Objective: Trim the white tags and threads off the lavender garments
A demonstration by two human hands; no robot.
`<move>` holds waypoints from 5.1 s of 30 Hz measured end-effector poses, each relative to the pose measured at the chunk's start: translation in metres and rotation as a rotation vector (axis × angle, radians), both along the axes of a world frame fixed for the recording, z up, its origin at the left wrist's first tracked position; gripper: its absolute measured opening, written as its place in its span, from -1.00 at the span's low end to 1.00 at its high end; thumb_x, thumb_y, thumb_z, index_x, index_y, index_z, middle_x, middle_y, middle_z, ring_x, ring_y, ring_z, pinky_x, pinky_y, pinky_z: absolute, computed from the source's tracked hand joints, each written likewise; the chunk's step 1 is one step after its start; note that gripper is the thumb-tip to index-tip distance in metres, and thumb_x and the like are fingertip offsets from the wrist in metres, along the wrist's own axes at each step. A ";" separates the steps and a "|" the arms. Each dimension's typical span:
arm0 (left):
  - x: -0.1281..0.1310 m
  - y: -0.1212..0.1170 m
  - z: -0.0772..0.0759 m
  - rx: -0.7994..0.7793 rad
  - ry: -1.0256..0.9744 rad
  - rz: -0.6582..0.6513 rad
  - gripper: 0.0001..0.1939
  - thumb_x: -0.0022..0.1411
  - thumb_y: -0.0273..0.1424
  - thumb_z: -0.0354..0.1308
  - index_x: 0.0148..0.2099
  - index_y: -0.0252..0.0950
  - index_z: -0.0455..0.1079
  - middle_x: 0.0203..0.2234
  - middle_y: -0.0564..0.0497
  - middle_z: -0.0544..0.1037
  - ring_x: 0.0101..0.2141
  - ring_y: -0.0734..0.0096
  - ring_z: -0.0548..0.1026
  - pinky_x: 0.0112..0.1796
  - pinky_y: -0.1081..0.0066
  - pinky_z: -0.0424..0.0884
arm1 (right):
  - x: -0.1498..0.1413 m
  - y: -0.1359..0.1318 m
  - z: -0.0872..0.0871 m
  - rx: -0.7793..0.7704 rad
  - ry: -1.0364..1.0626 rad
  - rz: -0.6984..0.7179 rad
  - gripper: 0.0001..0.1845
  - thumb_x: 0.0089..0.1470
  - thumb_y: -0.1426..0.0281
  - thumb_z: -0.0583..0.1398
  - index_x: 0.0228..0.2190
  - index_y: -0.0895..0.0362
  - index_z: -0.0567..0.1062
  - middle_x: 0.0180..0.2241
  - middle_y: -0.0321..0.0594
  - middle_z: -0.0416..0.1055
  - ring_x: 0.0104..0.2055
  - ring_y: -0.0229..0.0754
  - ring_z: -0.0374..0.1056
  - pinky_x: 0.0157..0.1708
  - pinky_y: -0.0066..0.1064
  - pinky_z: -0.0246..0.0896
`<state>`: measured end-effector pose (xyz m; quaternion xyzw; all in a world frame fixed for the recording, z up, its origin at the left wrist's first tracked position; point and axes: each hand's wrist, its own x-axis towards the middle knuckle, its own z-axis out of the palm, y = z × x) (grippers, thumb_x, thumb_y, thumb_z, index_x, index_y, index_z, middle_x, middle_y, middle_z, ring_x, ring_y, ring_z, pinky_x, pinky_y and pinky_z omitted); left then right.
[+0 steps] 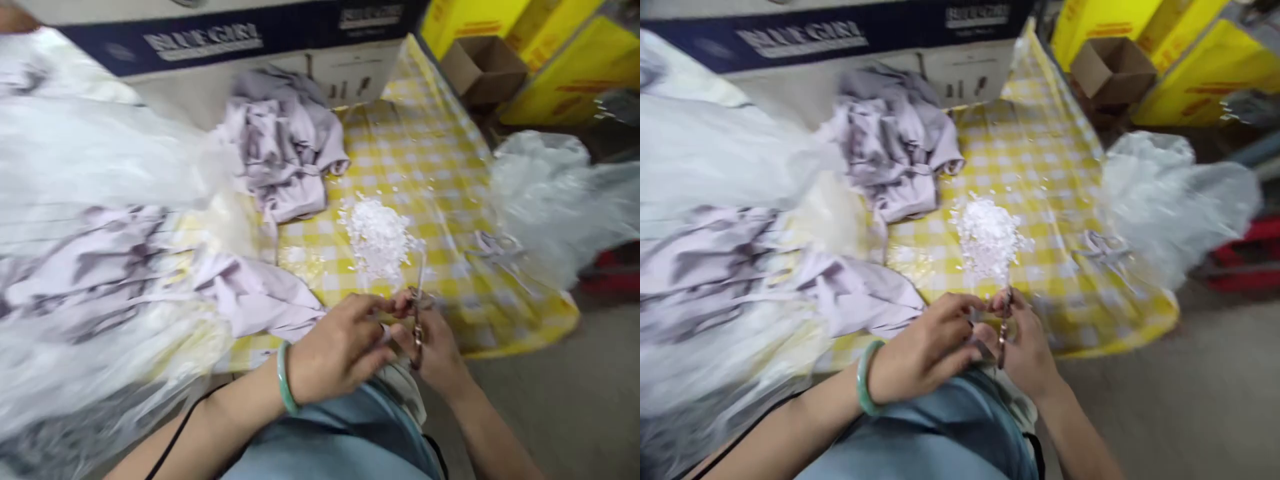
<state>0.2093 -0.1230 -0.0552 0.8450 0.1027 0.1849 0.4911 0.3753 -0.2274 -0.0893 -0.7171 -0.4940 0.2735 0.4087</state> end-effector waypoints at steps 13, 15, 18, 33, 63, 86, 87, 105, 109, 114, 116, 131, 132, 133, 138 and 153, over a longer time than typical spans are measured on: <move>-0.159 0.099 -0.013 0.332 0.365 0.870 -0.83 0.17 -0.43 0.10 -0.15 -0.29 0.35 -0.19 -0.08 0.38 -0.13 0.21 0.36 -0.05 0.15 0.34 | -0.096 0.104 0.012 0.234 -0.041 0.221 -0.69 -0.02 0.32 0.33 -0.26 0.04 0.33 -0.21 -0.15 0.42 -0.06 -0.05 0.32 -0.01 -0.15 0.22; -0.149 0.095 -0.001 0.307 0.239 0.787 -0.95 0.23 -0.42 0.07 -0.26 -0.28 0.33 -0.27 -0.06 0.39 -0.16 0.25 0.37 -0.07 0.19 0.33 | -0.114 0.129 0.014 0.192 0.015 0.321 -0.67 -0.08 0.36 0.34 -0.27 0.06 0.35 -0.26 -0.20 0.42 -0.10 -0.09 0.33 -0.05 -0.20 0.25; -0.137 0.087 0.024 0.049 -0.028 0.696 -0.93 0.31 -0.38 0.03 -0.21 -0.27 0.26 -0.25 -0.07 0.43 -0.19 0.32 0.41 -0.13 0.30 0.36 | -0.121 0.145 0.017 0.129 0.198 0.408 -0.80 -0.05 0.37 0.25 -0.38 0.08 0.31 -0.39 -0.30 0.37 -0.32 -0.22 0.34 -0.28 -0.38 0.28; -0.137 0.063 0.000 0.204 0.179 0.517 -0.70 0.16 -0.60 -0.05 -0.06 -0.32 0.31 -0.15 -0.12 0.39 -0.18 0.33 0.41 -0.16 0.32 0.39 | -0.054 0.127 0.031 0.460 0.192 -0.058 -0.80 0.01 0.43 0.15 -0.39 0.04 0.15 -0.23 -0.19 0.38 -0.13 -0.13 0.41 -0.14 -0.26 0.31; -0.099 0.036 0.055 -0.428 -0.306 0.683 -0.75 0.31 -0.32 0.10 -0.38 -0.29 0.48 -0.22 -0.12 0.41 -0.13 0.26 0.38 -0.19 0.33 0.40 | -0.161 0.112 0.015 0.124 0.763 0.236 -0.71 -0.06 0.22 0.24 -0.39 0.05 0.24 -0.37 -0.30 0.37 -0.35 -0.24 0.35 -0.32 -0.39 0.36; -0.016 0.003 -0.012 -0.545 -0.118 0.378 -0.73 0.42 -0.40 -0.10 -0.33 -0.26 0.34 -0.15 -0.04 0.21 -0.05 0.31 0.23 -0.10 0.39 0.27 | -0.024 0.026 0.033 -0.175 -0.254 0.247 -0.41 -0.10 -0.12 0.25 -0.65 0.11 0.26 -0.63 -0.33 0.23 -0.52 -0.27 0.13 -0.41 -0.41 -0.03; -0.016 0.003 -0.012 -0.525 -0.116 0.370 -0.73 0.42 -0.41 -0.11 -0.33 -0.26 0.34 -0.17 -0.04 0.21 -0.04 0.30 0.23 -0.06 0.37 0.25 | -0.024 0.026 0.033 -0.178 -0.244 0.248 -0.41 -0.10 -0.12 0.25 -0.66 0.12 0.26 -0.64 -0.33 0.24 -0.52 -0.27 0.14 -0.41 -0.41 -0.03; -0.011 0.001 -0.014 -0.350 -0.138 0.320 -0.74 0.41 -0.48 -0.11 -0.33 -0.26 0.31 -0.27 -0.02 0.25 -0.08 0.33 0.21 -0.02 0.33 0.20 | -0.025 0.025 0.032 -0.141 -0.162 0.214 -0.43 -0.10 -0.08 0.28 -0.68 0.12 0.28 -0.67 -0.34 0.28 -0.55 -0.30 0.17 -0.42 -0.44 0.00; -0.010 0.000 -0.017 -0.353 -0.136 0.321 -0.75 0.41 -0.47 -0.11 -0.32 -0.25 0.31 -0.33 -0.02 0.27 -0.08 0.32 0.22 -0.01 0.31 0.20 | -0.024 0.022 0.030 -0.142 -0.153 0.202 -0.44 -0.08 -0.05 0.28 -0.68 0.13 0.27 -0.68 -0.35 0.25 -0.56 -0.32 0.15 -0.43 -0.44 -0.01; -0.006 -0.003 -0.021 -0.361 -0.102 0.306 -0.75 0.41 -0.46 -0.10 -0.30 -0.23 0.33 -0.29 -0.02 0.29 -0.06 0.31 0.24 -0.01 0.30 0.23 | -0.020 0.016 0.025 -0.146 -0.118 0.171 -0.45 -0.08 -0.02 0.30 -0.68 0.14 0.27 -0.67 -0.37 0.26 -0.56 -0.34 0.16 -0.44 -0.46 -0.01; -0.002 -0.003 -0.020 -0.359 -0.083 0.287 -0.76 0.41 -0.46 -0.10 -0.30 -0.24 0.33 -0.26 -0.03 0.30 -0.04 0.30 0.25 0.00 0.30 0.23 | -0.017 0.011 0.023 -0.156 -0.110 0.151 -0.45 -0.07 -0.01 0.30 -0.68 0.14 0.27 -0.68 -0.37 0.26 -0.57 -0.34 0.16 -0.45 -0.47 -0.01; 0.007 0.004 -0.007 -0.223 0.081 0.060 -0.72 0.41 -0.42 -0.13 -0.35 -0.29 0.31 -0.20 -0.12 0.36 -0.07 0.30 0.33 -0.06 0.35 0.35 | 0.006 -0.017 0.015 -0.292 -0.040 -0.104 -0.61 -0.05 0.07 0.29 -0.55 0.11 0.37 -0.61 -0.32 0.36 -0.57 -0.29 0.21 -0.53 -0.46 0.10; -0.005 0.008 0.000 -0.180 0.134 -0.017 -0.75 0.39 -0.41 -0.10 -0.33 -0.29 0.33 -0.15 -0.13 0.38 -0.08 0.30 0.36 -0.07 0.36 0.38 | 0.008 -0.016 0.018 -0.227 -0.057 -0.091 -0.64 -0.05 0.09 0.30 -0.44 0.11 0.39 -0.49 -0.25 0.43 -0.50 -0.23 0.29 -0.47 -0.42 0.18; -0.018 0.012 0.007 -0.120 0.191 -0.078 -0.79 0.37 -0.40 -0.05 -0.31 -0.28 0.35 -0.11 -0.14 0.40 -0.08 0.29 0.39 -0.06 0.36 0.39 | 0.009 -0.013 0.020 -0.153 -0.079 -0.058 -0.62 -0.06 0.12 0.31 -0.32 0.11 0.38 -0.35 -0.17 0.47 -0.40 -0.16 0.36 -0.39 -0.37 0.25; -0.094 0.040 0.019 0.251 0.343 0.385 -0.86 0.29 -0.32 0.10 -0.30 -0.27 0.35 -0.08 -0.15 0.42 -0.11 0.24 0.46 -0.22 0.38 0.49 | -0.021 0.020 0.012 -0.005 -0.117 0.194 -0.37 -0.17 0.32 0.38 -0.07 0.06 0.26 0.00 -0.01 0.34 0.01 0.04 0.31 -0.05 -0.15 0.27; -0.055 0.080 0.052 -0.468 -0.103 0.668 -0.71 0.12 -0.47 0.05 -0.09 -0.32 0.44 -0.38 -0.01 0.56 -0.28 0.24 0.52 -0.27 0.33 0.48 | -0.050 0.133 0.096 0.447 0.623 0.070 -0.71 -0.02 0.32 0.26 -0.43 0.05 0.20 -0.31 -0.27 0.35 -0.34 -0.24 0.32 -0.33 -0.42 0.27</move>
